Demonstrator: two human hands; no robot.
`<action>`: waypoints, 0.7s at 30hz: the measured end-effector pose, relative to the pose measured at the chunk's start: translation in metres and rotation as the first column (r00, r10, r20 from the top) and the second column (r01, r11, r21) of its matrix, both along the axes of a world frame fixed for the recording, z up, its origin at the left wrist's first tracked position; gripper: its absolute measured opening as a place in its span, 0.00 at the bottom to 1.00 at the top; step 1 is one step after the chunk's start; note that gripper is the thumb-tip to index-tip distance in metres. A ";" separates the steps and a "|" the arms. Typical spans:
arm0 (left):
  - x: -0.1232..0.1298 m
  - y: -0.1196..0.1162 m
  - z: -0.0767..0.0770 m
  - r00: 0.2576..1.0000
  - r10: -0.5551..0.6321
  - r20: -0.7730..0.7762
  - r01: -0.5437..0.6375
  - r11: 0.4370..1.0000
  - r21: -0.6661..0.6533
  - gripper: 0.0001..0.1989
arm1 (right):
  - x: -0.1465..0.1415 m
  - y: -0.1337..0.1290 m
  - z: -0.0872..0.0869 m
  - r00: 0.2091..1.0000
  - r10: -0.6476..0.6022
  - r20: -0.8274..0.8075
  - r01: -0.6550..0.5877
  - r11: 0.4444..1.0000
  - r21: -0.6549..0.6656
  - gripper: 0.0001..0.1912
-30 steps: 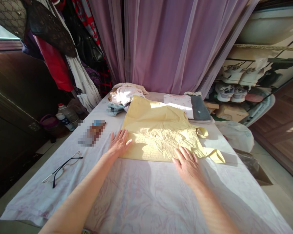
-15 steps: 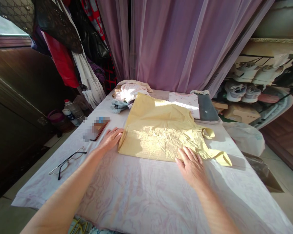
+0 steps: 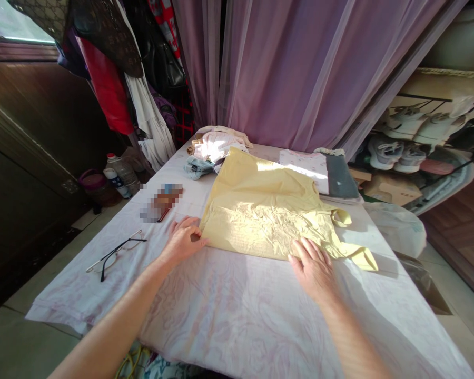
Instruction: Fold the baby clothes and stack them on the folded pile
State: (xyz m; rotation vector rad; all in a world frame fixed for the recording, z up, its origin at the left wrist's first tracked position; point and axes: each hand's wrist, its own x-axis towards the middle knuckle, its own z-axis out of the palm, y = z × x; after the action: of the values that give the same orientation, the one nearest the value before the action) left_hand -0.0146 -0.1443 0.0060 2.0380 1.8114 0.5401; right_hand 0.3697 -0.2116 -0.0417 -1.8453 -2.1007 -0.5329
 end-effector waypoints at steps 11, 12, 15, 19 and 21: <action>0.013 0.001 0.009 0.984 -0.174 -0.043 0.179 0.974 0.140 0.04 | 0.014 0.003 -0.011 0.999 0.042 0.025 -0.042 0.999 -0.006 0.24; 0.014 0.002 0.011 0.985 -0.167 -0.048 0.171 0.979 0.109 0.05 | 0.013 0.003 -0.010 0.999 0.042 0.017 -0.042 0.999 -0.007 0.24; 0.016 0.004 0.018 0.989 -0.151 -0.007 0.151 0.988 0.008 0.09 | 0.008 0.000 -0.007 1.000 0.012 -0.016 -0.012 1.000 -0.023 0.24; 0.017 0.007 0.017 0.985 -0.115 0.133 0.127 0.988 -0.085 0.11 | -0.004 0.000 0.005 0.997 -0.036 -0.062 0.037 0.999 0.009 0.23; 0.017 0.008 0.012 0.973 -0.051 0.226 0.069 0.995 -0.070 0.11 | -0.017 0.010 0.017 0.994 -0.015 -0.110 0.021 0.998 0.051 0.22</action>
State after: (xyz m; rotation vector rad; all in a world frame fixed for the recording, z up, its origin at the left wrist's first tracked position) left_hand 0.0022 -0.1360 0.0177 1.8906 1.6092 0.6434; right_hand 0.3527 -0.2020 -0.0243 -1.8239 -1.9824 -0.4744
